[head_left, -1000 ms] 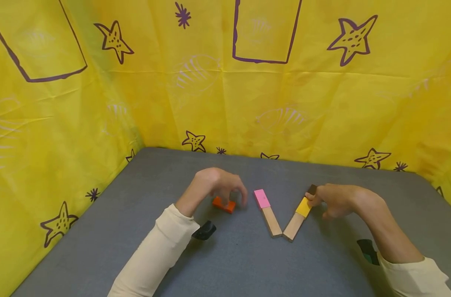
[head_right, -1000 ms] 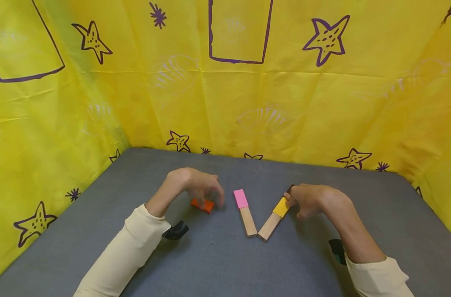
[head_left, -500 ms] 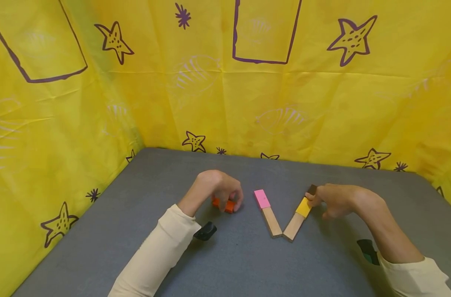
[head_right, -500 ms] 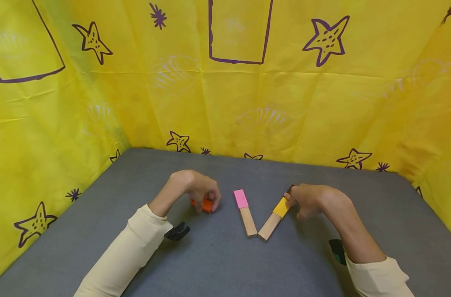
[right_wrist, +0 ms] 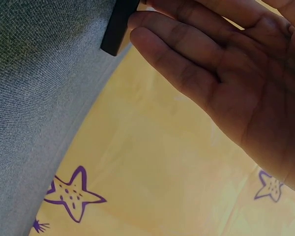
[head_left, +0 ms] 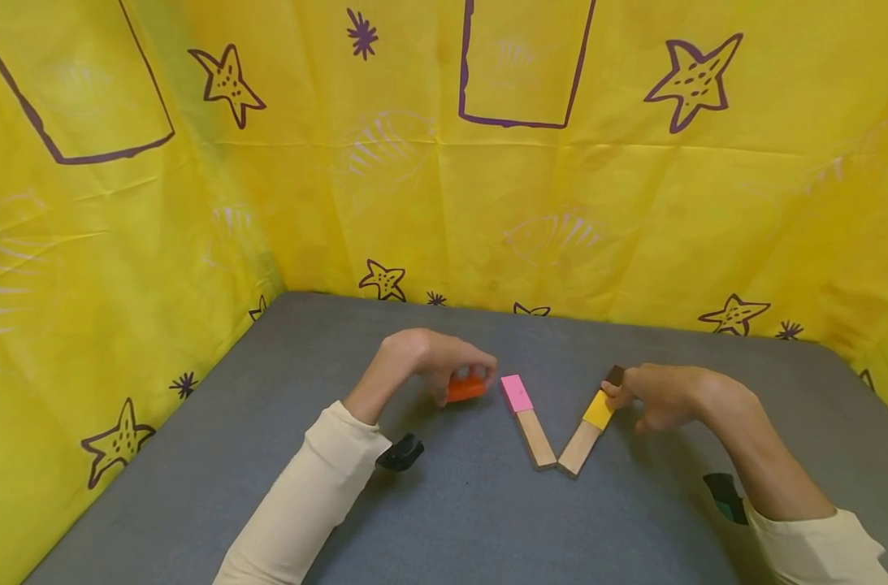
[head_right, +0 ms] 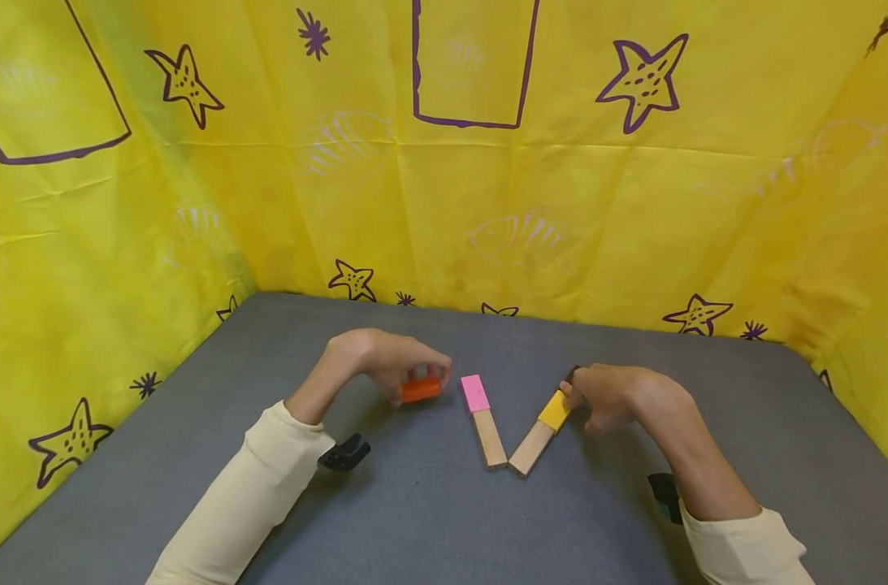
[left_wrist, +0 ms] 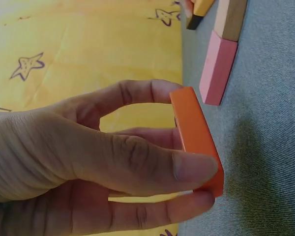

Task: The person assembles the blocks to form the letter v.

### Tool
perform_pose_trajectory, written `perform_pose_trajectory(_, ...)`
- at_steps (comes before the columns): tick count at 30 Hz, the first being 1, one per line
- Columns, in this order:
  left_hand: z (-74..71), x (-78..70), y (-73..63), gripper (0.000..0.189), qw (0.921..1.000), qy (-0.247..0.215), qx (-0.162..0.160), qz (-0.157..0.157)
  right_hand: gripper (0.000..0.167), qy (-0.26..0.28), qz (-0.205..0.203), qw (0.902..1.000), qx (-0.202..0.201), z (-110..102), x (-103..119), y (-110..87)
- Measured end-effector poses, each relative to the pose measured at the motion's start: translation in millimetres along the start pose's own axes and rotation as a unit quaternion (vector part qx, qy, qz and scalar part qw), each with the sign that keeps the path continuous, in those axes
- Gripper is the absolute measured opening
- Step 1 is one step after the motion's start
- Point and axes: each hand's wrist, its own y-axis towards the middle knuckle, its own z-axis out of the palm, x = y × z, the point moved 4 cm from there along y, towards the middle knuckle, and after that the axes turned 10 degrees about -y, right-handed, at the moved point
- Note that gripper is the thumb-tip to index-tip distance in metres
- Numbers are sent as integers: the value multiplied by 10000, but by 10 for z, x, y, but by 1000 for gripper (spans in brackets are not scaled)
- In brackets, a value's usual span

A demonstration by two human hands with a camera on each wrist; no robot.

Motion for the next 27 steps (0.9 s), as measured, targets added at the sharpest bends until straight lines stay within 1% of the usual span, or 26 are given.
perform_pose_trajectory(7, -44, 1, -30, 61, 9989, -131, -337, 283, 53, 24, -3, 10000, -5, -3, -4, -1)
perform_pose_trajectory(11, -80, -6, -46, 56, 9971, 67, -603, 449, 54, 78, -10, 10000, 4, -4, -3, -3)
perform_pose_trajectory(15, -124, -13, -64, 53, 9935, 244, -899, 653, 54, 42, -11, 10000, 12, -3, -4, -2)
perform_pose_trajectory(20, -169, -19, -65, 52, 9894, 142, -1173, 846, 54, 30, -5, 10000, 0, -3, -4, 0)
perform_pose_trajectory(23, -198, -31, -59, 53, 9854, 174, -1374, 991, 53, 24, -13, 10000, -1, -7, -5, 0)
perform_pose_trajectory(25, -216, -35, -53, 53, 9827, 195, -1523, 1039, 54, 27, -1, 10000, 11, -6, -5, 0)
perform_pose_trajectory(27, -230, -26, -49, 54, 9810, 162, -1642, 1016, 54, 2, -22, 10000, -10, -7, -3, 0)
